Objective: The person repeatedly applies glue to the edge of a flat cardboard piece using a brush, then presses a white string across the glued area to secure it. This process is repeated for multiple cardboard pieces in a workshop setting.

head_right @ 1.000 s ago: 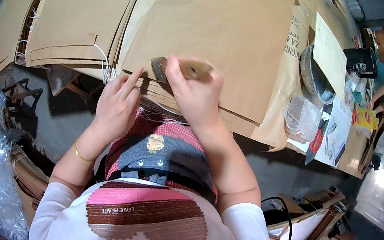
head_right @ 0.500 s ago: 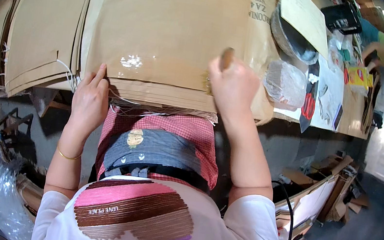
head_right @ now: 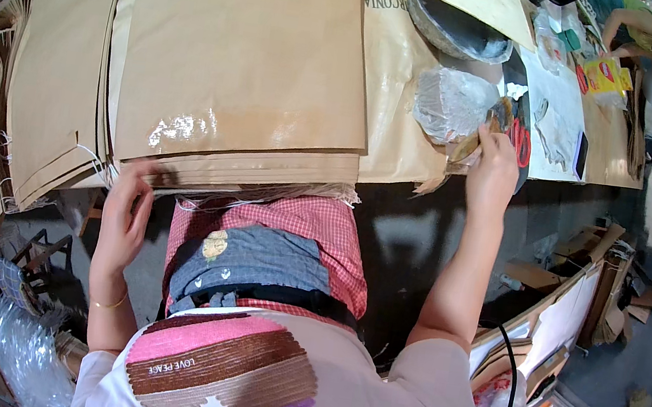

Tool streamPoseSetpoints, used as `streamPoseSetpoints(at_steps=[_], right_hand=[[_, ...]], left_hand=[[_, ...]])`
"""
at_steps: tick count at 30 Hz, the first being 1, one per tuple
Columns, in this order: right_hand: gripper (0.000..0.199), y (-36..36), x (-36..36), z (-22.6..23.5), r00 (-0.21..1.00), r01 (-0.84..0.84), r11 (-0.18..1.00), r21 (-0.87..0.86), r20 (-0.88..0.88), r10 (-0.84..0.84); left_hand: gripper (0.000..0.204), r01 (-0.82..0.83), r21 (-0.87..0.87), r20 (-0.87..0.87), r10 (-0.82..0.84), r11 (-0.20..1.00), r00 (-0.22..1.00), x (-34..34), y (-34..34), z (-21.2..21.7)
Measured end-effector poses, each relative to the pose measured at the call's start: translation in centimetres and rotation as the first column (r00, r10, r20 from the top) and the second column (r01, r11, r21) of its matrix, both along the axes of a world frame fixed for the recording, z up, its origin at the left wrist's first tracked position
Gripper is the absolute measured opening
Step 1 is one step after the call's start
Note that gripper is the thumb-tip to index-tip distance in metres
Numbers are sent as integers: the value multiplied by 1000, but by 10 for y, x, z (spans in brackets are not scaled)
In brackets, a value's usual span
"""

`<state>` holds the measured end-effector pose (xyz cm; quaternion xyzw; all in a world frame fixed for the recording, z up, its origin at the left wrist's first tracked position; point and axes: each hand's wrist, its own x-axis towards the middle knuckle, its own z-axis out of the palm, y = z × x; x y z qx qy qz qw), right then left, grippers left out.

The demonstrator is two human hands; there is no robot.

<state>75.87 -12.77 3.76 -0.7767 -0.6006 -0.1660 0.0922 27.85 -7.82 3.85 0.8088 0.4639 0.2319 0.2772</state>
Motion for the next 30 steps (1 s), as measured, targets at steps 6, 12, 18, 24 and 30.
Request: streamPoseSetpoints(at_steps=[6, 12, 18, 24, 30], right_hand=[[34, -19, -183, -11, 224, -566, 809, 158, -915, 335], [15, -17, -166, 6, -62, -696, 693, 189, -977, 204], [15, 31, -112, 22, 312, -379, 926, 3, -941, 130], [11, 56, -90, -47, 303, -197, 959, -202, -943, -137], [8, 55, -92, -43, 438, -232, 956, -179, -897, -62]], left_hand=[[10, 329, -446, 584, -8, 832, 812, 21, -31, 59], [11, -38, 109, 17, 36, 993, 999, -15, -5, 91], [6, -113, 76, 64, 108, 991, 992, -29, 52, 38], [7, -163, 6, 66, 162, 987, 985, -18, 80, -43], [8, -244, 13, 25, 244, 970, 970, -21, 74, -44]])
